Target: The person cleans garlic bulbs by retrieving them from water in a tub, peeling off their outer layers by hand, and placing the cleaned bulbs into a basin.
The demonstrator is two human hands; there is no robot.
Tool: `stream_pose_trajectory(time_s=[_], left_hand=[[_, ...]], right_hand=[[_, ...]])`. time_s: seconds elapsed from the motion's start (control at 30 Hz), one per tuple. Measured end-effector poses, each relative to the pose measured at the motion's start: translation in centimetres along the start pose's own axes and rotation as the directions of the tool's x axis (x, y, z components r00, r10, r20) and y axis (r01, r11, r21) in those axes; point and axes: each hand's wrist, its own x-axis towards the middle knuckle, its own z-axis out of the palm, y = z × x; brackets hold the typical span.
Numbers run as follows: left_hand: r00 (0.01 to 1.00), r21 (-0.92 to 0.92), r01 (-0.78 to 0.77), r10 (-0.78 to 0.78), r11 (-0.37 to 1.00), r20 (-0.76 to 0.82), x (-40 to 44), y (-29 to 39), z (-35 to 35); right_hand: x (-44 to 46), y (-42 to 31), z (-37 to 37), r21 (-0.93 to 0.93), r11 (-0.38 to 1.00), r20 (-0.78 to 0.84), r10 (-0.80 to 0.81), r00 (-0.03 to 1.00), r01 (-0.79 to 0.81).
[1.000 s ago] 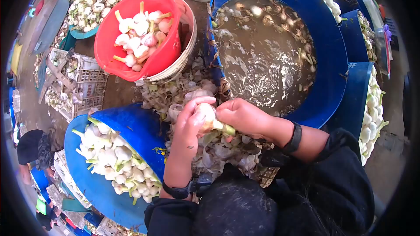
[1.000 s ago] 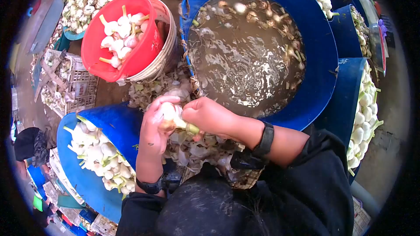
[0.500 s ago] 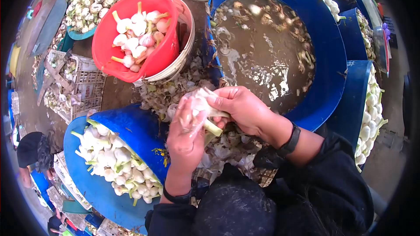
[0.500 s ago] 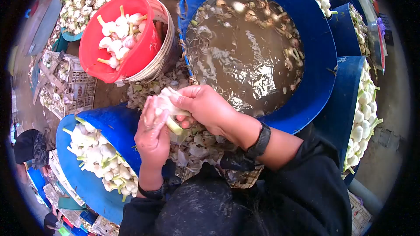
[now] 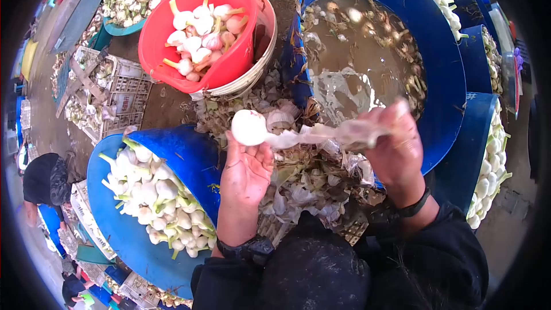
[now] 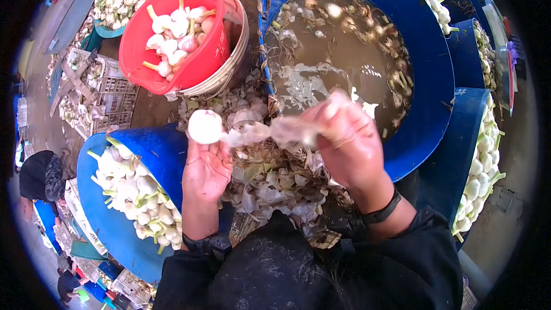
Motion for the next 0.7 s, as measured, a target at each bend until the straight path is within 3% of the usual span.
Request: stream_pose_trajectory(time_s=[0.03, 0.1, 0.13, 0.17, 0.23, 0.27, 0.3, 0.33, 0.37, 0.5, 0.57, 0.63, 0.7], left_hand=[[0.994, -0.053, 0.046, -0.041, 0.998, 0.099, 0.2, 0.1, -0.3], [1.000, -0.016, -0.013, 0.013, 1.000, 0.024, 0.2, 0.4, 0.2], [0.996, -0.040, -0.044, 0.041, 0.998, -0.079, -0.1, 0.6, 0.8], [0.981, -0.059, -0.076, 0.064, 0.995, -0.183, -0.3, 0.8, 1.2], [0.986, -0.057, -0.065, 0.056, 0.996, -0.154, -0.7, 0.9, 0.7], [0.980, -0.018, -0.112, 0.108, 0.994, -0.169, -0.5, 0.8, 0.2], [0.972, 0.024, -0.153, 0.155, 0.988, -0.179, -0.4, 0.7, -0.1], [0.975, 0.030, -0.140, 0.143, 0.990, -0.173, -0.5, 0.6, -0.1], [0.976, 0.050, -0.144, 0.150, 0.988, -0.160, -0.5, 0.5, 0.0], [0.956, 0.087, -0.182, 0.197, 0.979, -0.216, -0.5, 0.3, 1.4], [0.951, 0.056, -0.293, 0.285, 0.955, 0.123, -0.1, 2.2, 1.2], [0.909, -0.171, -0.188, 0.238, 0.967, 0.343, 1.3, 4.5, 3.5], [0.922, -0.195, -0.299, 0.335, 0.934, 0.196, 0.9, 6.1, 6.4]], right_hand=[[0.5, -0.6, 0.1, 0.079, 0.997, -0.042, -0.017, 0.999, 0.020], [0.9, -0.9, 0.2, 0.146, 0.987, -0.250, -0.025, 0.968, 0.064], [1.3, -0.9, -0.6, 0.245, 0.969, -0.145, 0.028, 0.989, 0.008], [1.7, -0.8, -0.7, 0.248, 0.969, -0.142, 0.029, 0.989, 0.007], [2.3, -0.8, -0.7, 0.291, 0.884, 0.176, 0.326, 0.929, -0.365], [2.1, 0.2, 0.2, -0.268, 0.898, 0.184, 0.402, 0.897, -0.348], [2.1, 1.7, 1.9, -0.744, 0.631, 0.140, 0.470, 0.871, -0.221], [1.9, 3.3, 2.6, -0.873, 0.483, 0.256, 0.333, 0.907, 0.069], [1.8, 4.6, 3.1, -0.907, 0.254, 0.392, 0.224, 0.892, 0.335], [2.8, 5.3, 3.8, -0.903, 0.248, 0.418, 0.321, 0.850, 0.350], [4.0, 5.2, 1.7, -0.879, 0.271, 0.429, 0.091, 0.899, 0.392], [5.7, 3.9, -1.2, -0.920, 0.370, 0.121, -0.036, 0.992, 0.126], [7.8, 2.7, -6.2, -0.915, 0.372, -0.196, -0.071, 0.978, -0.156]])
